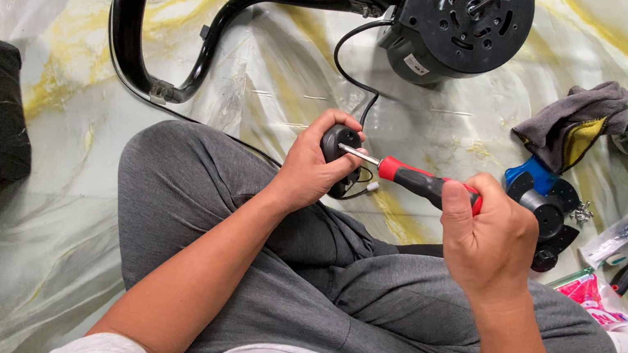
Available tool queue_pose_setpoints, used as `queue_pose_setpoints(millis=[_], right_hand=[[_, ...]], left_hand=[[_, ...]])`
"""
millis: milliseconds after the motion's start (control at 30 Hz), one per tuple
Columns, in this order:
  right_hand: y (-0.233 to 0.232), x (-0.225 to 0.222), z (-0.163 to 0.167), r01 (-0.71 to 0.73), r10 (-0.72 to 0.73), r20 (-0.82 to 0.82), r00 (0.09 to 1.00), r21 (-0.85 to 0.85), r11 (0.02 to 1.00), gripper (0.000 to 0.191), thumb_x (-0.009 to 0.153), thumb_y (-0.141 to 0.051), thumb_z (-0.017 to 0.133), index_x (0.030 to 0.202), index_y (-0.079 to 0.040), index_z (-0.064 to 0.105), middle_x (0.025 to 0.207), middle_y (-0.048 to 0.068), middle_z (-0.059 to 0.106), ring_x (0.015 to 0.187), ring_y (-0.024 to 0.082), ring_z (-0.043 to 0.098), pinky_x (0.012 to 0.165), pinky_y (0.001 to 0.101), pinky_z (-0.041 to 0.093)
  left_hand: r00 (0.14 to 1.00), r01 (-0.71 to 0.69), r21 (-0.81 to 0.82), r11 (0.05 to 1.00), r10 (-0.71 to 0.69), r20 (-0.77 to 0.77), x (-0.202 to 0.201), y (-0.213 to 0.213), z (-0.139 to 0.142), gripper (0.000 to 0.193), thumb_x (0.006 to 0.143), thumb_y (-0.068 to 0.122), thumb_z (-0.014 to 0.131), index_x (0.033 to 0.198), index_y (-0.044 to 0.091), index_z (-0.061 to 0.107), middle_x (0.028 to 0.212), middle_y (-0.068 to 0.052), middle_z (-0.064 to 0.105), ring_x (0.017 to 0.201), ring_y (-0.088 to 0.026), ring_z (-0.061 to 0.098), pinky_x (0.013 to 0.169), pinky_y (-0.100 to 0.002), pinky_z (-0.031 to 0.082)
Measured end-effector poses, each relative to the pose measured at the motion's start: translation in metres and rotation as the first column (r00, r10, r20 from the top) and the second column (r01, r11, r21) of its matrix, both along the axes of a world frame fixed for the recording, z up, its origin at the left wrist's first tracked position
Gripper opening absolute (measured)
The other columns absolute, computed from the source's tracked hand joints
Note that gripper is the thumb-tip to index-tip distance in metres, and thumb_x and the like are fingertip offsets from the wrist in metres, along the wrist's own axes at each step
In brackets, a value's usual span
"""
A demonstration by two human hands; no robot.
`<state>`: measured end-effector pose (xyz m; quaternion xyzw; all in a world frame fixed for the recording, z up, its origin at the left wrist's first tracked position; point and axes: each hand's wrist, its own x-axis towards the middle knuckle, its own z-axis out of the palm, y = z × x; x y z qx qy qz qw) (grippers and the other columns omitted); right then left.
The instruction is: The person sits cross-legged and services a disassembled stand fan. They open the fan's control housing, manipulate its internal wires and circuit board, then use a screwdriver to unscrew and reassemble the housing shell.
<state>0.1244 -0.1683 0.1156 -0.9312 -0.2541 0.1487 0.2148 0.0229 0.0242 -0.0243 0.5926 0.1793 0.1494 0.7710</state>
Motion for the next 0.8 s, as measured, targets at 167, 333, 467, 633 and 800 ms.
queue_pose_setpoints(millis=[167, 333, 467, 633, 800], right_hand=[[0.0001, -0.0025, 0.0024, -0.24, 0.203, 0.132, 0.97, 0.407, 0.881, 0.039, 0.109, -0.039, 0.054, 0.114, 0.0, 0.051, 0.086, 0.012, 0.061, 0.072, 0.027, 0.061, 0.068, 0.0364, 0.049], [0.0016, -0.002, -0.0004, -0.027, 0.026, 0.043, 0.999, 0.035, 0.999, 0.029, 0.103, -0.034, 0.06, 0.104, -0.005, 0.059, 0.076, 0.012, 0.064, 0.07, 0.026, 0.065, 0.068, 0.0374, 0.05], [0.0023, -0.0032, 0.0049, -0.122, 0.114, 0.046, 0.992, 0.213, 0.969, 0.029, 0.099, -0.029, 0.057, 0.108, -0.001, 0.057, 0.083, 0.012, 0.064, 0.069, 0.025, 0.063, 0.067, 0.0365, 0.049], [0.0044, -0.006, 0.0018, -0.207, 0.164, 0.139, 0.977, 0.401, 0.893, 0.033, 0.11, -0.032, 0.056, 0.109, 0.0, 0.051, 0.087, 0.012, 0.062, 0.07, 0.026, 0.061, 0.066, 0.037, 0.049], [0.0001, -0.0029, -0.0032, -0.102, 0.093, 0.156, 0.983, 0.048, 0.994, 0.022, 0.101, -0.027, 0.064, 0.095, -0.006, 0.06, 0.073, 0.013, 0.06, 0.067, 0.031, 0.061, 0.064, 0.0417, 0.048]], left_hand=[[1.0, -0.004, -0.047, 0.999, 0.004, -0.01, 0.0002, 0.0002, -0.0007, 0.028, 0.094, 0.009, 0.074, 0.116, 0.008, 0.057, 0.104, 0.0, 0.066, 0.092, -0.006, 0.061, 0.081, -0.024, 0.054], [1.0, 0.005, -0.022, 1.0, -0.004, 0.018, -0.0005, 0.0009, -0.0021, 0.029, 0.094, 0.007, 0.074, 0.117, 0.007, 0.057, 0.105, -0.001, 0.066, 0.095, -0.006, 0.061, 0.085, -0.023, 0.054], [1.0, 0.0, -0.068, 0.998, 0.0, 0.001, -0.0005, 0.0015, -0.0018, 0.029, 0.094, 0.006, 0.073, 0.117, 0.007, 0.056, 0.106, -0.001, 0.065, 0.094, -0.006, 0.061, 0.083, -0.024, 0.054], [1.0, 0.004, -0.032, 0.999, -0.004, 0.001, -0.0003, 0.0021, 0.0, 0.029, 0.094, 0.006, 0.073, 0.118, 0.007, 0.056, 0.107, -0.001, 0.066, 0.096, -0.006, 0.062, 0.085, -0.024, 0.055], [1.0, 0.005, -0.03, 1.0, -0.005, -0.019, -0.0008, 0.0021, 0.0009, 0.03, 0.093, 0.008, 0.075, 0.117, 0.007, 0.057, 0.107, -0.001, 0.066, 0.095, -0.006, 0.062, 0.084, -0.023, 0.054]])
